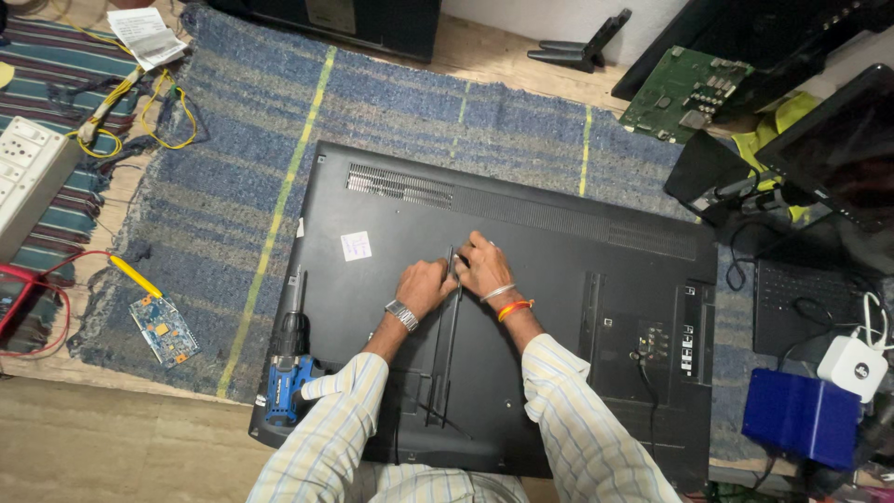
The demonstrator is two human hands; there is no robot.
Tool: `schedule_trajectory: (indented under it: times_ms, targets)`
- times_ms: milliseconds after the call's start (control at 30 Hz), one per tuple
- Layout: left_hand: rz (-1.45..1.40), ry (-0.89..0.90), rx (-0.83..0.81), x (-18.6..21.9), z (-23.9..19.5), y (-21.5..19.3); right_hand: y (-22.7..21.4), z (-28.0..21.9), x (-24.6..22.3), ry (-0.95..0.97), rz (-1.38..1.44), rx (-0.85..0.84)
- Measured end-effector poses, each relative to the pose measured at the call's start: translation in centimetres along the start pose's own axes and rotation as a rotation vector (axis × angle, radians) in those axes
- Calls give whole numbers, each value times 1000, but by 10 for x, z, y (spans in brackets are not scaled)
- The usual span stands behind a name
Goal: The person uses a cordless drill to attach two metal mounting brackets to the back of a flat-screen TV. They position the brackets, insert screws, and tighten them with the drill.
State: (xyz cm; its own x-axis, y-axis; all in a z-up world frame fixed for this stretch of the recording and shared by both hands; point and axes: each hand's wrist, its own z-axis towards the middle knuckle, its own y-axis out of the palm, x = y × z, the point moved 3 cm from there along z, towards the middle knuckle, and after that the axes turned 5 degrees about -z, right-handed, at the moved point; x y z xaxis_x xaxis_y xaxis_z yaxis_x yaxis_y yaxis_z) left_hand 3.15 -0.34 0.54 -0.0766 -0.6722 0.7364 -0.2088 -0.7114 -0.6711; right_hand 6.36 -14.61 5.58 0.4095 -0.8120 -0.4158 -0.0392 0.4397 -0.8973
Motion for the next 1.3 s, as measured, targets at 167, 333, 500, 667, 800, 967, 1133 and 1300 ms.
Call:
schedule_trajectory:
  times_ms: [167, 333, 500, 667, 800, 967, 1133, 1300]
  targets:
    - [4, 20, 7, 0, 0, 0, 1, 0, 1, 15, -2, -6]
    - [3, 7, 13, 1, -1, -1, -1, -2, 2, 31, 51, -19]
    - [-6, -9, 3, 2, -3, -2, 3, 1, 5, 55, 18, -74]
    - [-4, -7, 8, 5, -3, -6, 8, 4, 10, 53, 8, -91]
    - [-76, -40, 22, 1, -9, -7, 9, 1, 11, 9, 25, -56]
    - [-371, -281, 49, -31, -41, 6, 7, 3, 6, 44, -1, -58]
    - [-1289, -432, -62, -38, -94, 9, -18, -9, -21, 89, -75, 83]
    - [-1714, -675, -103, -10, -145, -1, -32, -85, -73, 261, 508, -69]
